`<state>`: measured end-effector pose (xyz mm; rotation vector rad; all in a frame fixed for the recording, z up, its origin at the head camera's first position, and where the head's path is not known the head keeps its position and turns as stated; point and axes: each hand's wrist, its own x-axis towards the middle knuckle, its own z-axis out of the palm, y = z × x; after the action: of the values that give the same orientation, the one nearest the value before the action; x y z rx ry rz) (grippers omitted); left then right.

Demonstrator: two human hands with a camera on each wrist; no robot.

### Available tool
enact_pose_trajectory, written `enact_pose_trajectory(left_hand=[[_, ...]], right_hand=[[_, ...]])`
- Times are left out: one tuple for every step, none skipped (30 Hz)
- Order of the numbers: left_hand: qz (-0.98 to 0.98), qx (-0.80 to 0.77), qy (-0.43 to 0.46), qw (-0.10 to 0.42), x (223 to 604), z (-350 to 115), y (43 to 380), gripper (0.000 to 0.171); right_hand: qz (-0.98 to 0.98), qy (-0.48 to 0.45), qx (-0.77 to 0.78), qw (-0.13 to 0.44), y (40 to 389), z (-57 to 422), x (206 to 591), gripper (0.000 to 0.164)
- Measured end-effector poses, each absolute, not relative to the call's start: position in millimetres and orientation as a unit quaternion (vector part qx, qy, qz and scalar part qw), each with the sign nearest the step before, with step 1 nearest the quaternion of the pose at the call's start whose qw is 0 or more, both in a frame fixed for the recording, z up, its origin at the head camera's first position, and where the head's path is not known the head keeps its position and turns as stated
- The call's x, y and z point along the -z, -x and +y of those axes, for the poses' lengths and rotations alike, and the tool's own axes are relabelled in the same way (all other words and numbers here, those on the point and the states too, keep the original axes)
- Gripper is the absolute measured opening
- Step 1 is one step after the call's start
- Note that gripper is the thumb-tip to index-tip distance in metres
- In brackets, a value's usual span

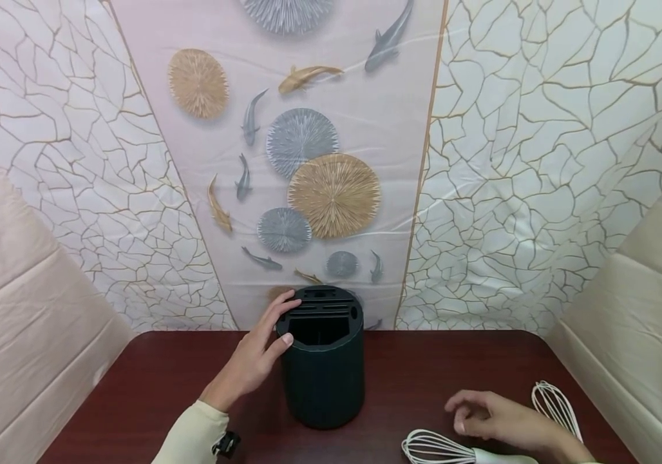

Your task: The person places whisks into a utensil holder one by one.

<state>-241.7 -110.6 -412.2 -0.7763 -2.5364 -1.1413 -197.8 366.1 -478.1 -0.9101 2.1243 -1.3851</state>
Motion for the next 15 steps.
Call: enact_pose_trajectory(left_hand=[[-0.871,0.392,0.267,0.127,412,-111,242,0.057],[-0.871,0.392,0.268,0.127,412,-111,241,0.057],[-0.87,0.392,0.269,0.129,412,-111,241,0.057],[-0.869,0.393,0.27,0.131,412,-112,241,0.057],[-0.869,0.393,0.271,0.132,412,-112,241,0.057],[-0.868,0.394,0.272,0.134,411,-112,241,0.057],[-0.867,0.395,0.273,0.135,411,-112,242,0.057],[-0.866,0.396,0.274,0.136,411,-112,242,0.057],[-0.865,0.395,0.275,0.138,411,-111,242,0.057],[-0.866,0.396,0.274,0.137,411,-112,242,0.058],[-0.867,0.395,0.273,0.134,411,-112,242,0.058],[-0.867,0.395,0.273,0.133,411,-112,242,0.058],[-0.868,0.395,0.272,0.131,411,-112,241,0.058],[-0.868,0.394,0.272,0.13,411,-111,241,0.058],[-0.867,0.394,0.273,0.131,411,-111,241,0.058]], right_hand=[[0.763,0.335,0.501,0.232,197,365,480,0.026],[0.759,0.341,0.5,0.242,197,364,481,0.028],[0.758,0.345,0.495,0.247,196,362,482,0.029],[0.759,0.351,0.488,0.249,196,361,482,0.031],[0.762,0.357,0.48,0.248,196,359,481,0.033],[0.764,0.364,0.472,0.247,195,358,480,0.034],[0.767,0.371,0.463,0.245,195,356,479,0.035],[0.768,0.375,0.457,0.245,195,355,478,0.036],[0.769,0.38,0.452,0.245,195,353,478,0.036],[0.768,0.383,0.449,0.25,194,352,477,0.036],[0.764,0.382,0.45,0.26,194,352,476,0.035],[0.763,0.384,0.448,0.264,193,351,476,0.034],[0.764,0.386,0.444,0.267,192,351,476,0.033],[0.763,0.386,0.442,0.271,191,350,476,0.032],[0.765,0.389,0.436,0.269,190,350,476,0.031]])
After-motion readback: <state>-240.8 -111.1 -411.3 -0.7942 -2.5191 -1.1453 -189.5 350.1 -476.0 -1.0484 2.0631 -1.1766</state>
